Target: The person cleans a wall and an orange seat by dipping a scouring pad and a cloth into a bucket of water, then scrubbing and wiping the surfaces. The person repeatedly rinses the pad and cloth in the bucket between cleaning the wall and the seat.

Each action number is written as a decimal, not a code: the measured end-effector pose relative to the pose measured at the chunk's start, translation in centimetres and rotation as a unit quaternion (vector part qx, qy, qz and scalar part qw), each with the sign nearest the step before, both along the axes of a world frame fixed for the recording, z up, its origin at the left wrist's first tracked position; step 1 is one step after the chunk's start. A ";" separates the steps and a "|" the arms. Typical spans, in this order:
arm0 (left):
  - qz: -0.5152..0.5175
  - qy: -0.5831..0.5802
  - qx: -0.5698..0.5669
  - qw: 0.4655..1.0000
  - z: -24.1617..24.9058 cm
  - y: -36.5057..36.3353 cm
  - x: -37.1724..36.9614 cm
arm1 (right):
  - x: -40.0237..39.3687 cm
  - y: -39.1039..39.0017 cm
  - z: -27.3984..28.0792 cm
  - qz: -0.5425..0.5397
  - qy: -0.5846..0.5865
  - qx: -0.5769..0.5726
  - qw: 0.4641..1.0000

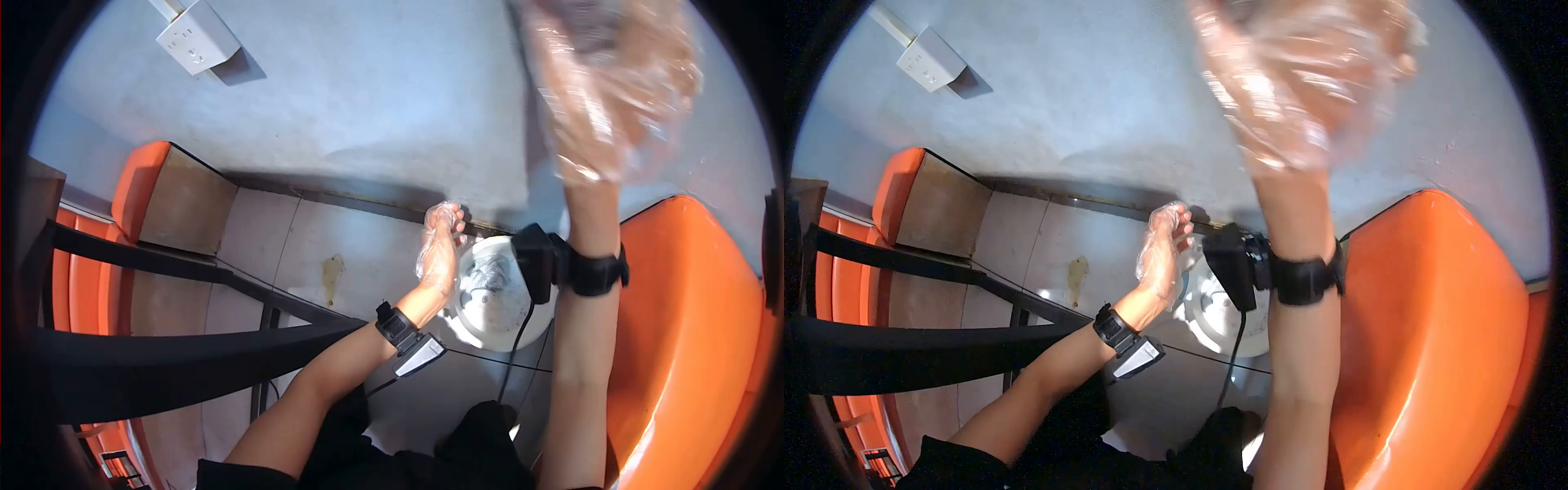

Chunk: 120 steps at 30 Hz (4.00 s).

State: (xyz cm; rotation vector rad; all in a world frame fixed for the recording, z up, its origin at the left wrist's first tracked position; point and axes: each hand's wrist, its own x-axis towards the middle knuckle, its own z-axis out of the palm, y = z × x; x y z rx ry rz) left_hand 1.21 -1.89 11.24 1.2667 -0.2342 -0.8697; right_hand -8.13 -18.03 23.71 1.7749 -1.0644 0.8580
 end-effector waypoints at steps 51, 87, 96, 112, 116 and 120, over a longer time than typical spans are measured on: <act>0.077 0.048 0.101 0.991 -6.0 4.8 0.9 | 6.9 3.8 -18.1 0.517 -0.090 0.690 0.498; -0.465 -0.533 0.402 0.582 -15.7 1.7 2.9 | -8.6 9.8 -15.1 0.217 -0.608 0.552 0.528; -0.413 -0.262 0.364 0.793 -10.9 1.4 2.6 | -7.8 12.5 -14.2 0.110 -0.718 0.604 0.328; -0.228 0.283 0.063 0.929 -2.4 1.9 -4.5 | -4.3 15.8 -16.2 0.276 -0.694 0.528 0.405; -0.265 0.224 0.078 0.935 -2.5 1.7 -4.6 | -5.5 14.6 -15.2 0.245 -0.610 0.618 0.431; -0.246 0.199 0.129 0.940 -3.3 1.3 -3.4 | -6.1 14.5 -15.3 0.240 -0.662 0.583 0.406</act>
